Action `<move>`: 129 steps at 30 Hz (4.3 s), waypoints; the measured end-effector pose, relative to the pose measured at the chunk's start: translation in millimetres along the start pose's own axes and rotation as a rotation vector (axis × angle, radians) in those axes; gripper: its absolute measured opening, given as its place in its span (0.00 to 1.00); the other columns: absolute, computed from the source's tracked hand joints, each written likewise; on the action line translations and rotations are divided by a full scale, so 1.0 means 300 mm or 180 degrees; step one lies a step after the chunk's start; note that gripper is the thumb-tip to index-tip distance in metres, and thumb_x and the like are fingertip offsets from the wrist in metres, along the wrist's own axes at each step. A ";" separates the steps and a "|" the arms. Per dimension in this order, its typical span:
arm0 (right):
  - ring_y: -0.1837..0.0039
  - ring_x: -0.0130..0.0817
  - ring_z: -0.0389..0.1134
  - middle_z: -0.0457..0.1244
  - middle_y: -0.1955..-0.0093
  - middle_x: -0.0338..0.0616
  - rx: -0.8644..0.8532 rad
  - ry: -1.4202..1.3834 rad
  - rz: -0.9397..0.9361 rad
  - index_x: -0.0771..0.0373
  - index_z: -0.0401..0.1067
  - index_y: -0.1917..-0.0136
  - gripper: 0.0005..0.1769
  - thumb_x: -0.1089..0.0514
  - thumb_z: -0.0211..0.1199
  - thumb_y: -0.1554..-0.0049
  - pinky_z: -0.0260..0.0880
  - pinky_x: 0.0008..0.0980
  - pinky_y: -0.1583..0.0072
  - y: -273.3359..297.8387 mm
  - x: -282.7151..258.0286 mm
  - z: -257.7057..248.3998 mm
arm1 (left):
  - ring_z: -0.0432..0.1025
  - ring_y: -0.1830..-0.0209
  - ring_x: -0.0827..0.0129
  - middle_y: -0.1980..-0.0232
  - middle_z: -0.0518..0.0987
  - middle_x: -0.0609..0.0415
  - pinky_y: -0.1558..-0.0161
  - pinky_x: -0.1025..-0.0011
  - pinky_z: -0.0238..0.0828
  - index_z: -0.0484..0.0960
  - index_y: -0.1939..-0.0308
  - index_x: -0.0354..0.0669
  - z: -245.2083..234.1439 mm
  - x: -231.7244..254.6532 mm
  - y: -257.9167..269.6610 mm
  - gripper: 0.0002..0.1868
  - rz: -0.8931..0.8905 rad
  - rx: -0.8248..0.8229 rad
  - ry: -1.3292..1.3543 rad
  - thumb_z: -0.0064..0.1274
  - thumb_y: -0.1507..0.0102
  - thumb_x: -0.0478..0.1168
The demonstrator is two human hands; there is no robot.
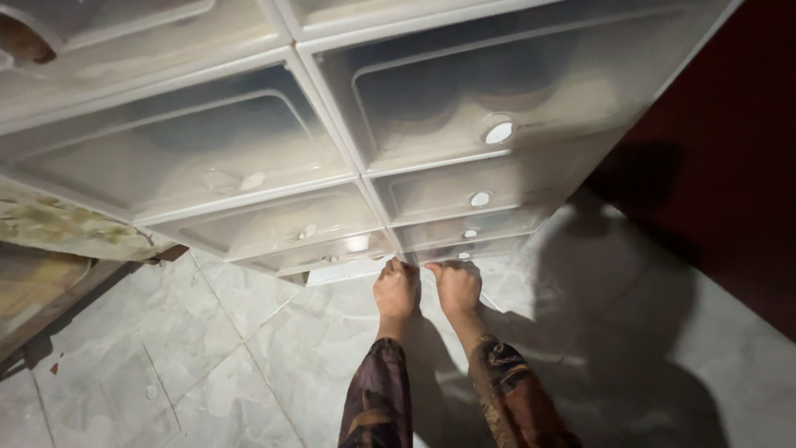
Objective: The person assembles a modular shoe cabinet by repeatedly picking up transparent plastic drawer fronts from the floor and inserting them into the white frame slots. The person aligns and slides each drawer front into place one at a time, completing the assembly of the cabinet.
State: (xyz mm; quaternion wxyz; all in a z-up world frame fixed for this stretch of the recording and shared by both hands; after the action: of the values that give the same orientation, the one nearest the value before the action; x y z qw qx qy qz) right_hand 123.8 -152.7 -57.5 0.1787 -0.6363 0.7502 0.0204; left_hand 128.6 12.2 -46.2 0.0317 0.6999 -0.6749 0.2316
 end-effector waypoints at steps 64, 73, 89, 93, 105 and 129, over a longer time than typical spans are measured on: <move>0.33 0.45 0.61 0.64 0.40 0.41 -0.2209 -0.0364 -0.3262 0.53 0.72 0.37 0.23 0.52 0.66 0.46 0.65 0.43 0.36 1.476 -2.208 -0.016 | 0.76 0.39 0.52 0.40 0.81 0.38 0.40 0.64 0.72 0.67 0.29 0.35 -1.114 -2.281 1.088 0.37 -0.3394 0.0328 0.2012 0.51 0.36 0.54; 0.37 0.49 0.59 0.63 0.42 0.49 -0.1427 -0.0082 -0.4264 0.65 0.73 0.45 0.20 0.63 0.62 0.53 0.60 0.47 0.38 1.521 -2.208 0.013 | 0.78 0.43 0.52 0.43 0.82 0.38 0.42 0.62 0.72 0.68 0.30 0.38 -0.999 -2.232 1.039 0.35 -0.3561 0.0375 0.2229 0.44 0.33 0.58; 0.39 0.49 0.72 0.67 0.39 0.59 -0.2986 -0.4623 -0.0098 0.59 0.56 0.43 0.06 0.58 0.42 0.32 0.72 0.46 0.41 0.677 -1.816 -0.293 | 0.70 0.36 0.49 0.31 0.70 0.37 0.39 0.58 0.67 0.60 0.24 0.44 -1.280 -1.940 0.700 0.40 -0.2568 0.1119 0.2492 0.50 0.32 0.61; 0.38 0.51 0.71 0.67 0.38 0.62 -0.2732 -0.4589 0.0257 0.60 0.55 0.40 0.07 0.60 0.43 0.32 0.73 0.46 0.40 0.538 -1.551 -0.379 | 0.77 0.54 0.65 0.45 0.82 0.47 0.54 0.65 0.72 0.67 0.26 0.51 -1.259 -1.609 0.546 0.30 -0.2117 0.0755 0.3484 0.50 0.33 0.45; 0.61 0.26 0.64 0.66 0.57 0.38 -0.0919 -0.4782 0.1139 0.64 0.69 0.31 0.23 0.65 0.61 0.40 0.68 0.28 0.59 0.374 -0.729 -0.225 | 0.76 0.63 0.73 0.55 0.78 0.54 0.62 0.73 0.76 0.62 0.22 0.63 -0.959 -0.942 0.448 0.37 -0.2001 -0.0113 0.3849 0.47 0.34 0.29; 0.54 0.25 0.69 0.71 0.54 0.40 -0.0157 -0.4467 0.1523 0.66 0.78 0.46 0.14 0.65 0.71 0.46 0.71 0.26 0.54 0.145 -0.203 -0.008 | 0.75 0.67 0.71 0.53 0.80 0.51 0.65 0.73 0.74 0.69 0.27 0.48 -0.461 -0.673 0.311 0.33 -0.2111 0.0050 0.3611 0.45 0.37 0.24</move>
State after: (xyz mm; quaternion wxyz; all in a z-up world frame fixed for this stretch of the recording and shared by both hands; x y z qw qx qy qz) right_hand 89.0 -87.3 -46.0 0.5925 -0.2967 0.5771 0.4774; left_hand 3.8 241.1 -22.2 0.4473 0.6403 -0.3003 0.5475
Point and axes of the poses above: each hand's wrist, its own y-axis away from the middle knuckle, its own z-axis out of the palm, x = y × z, the point moved 10 cm from there along -y, towards the middle knuckle
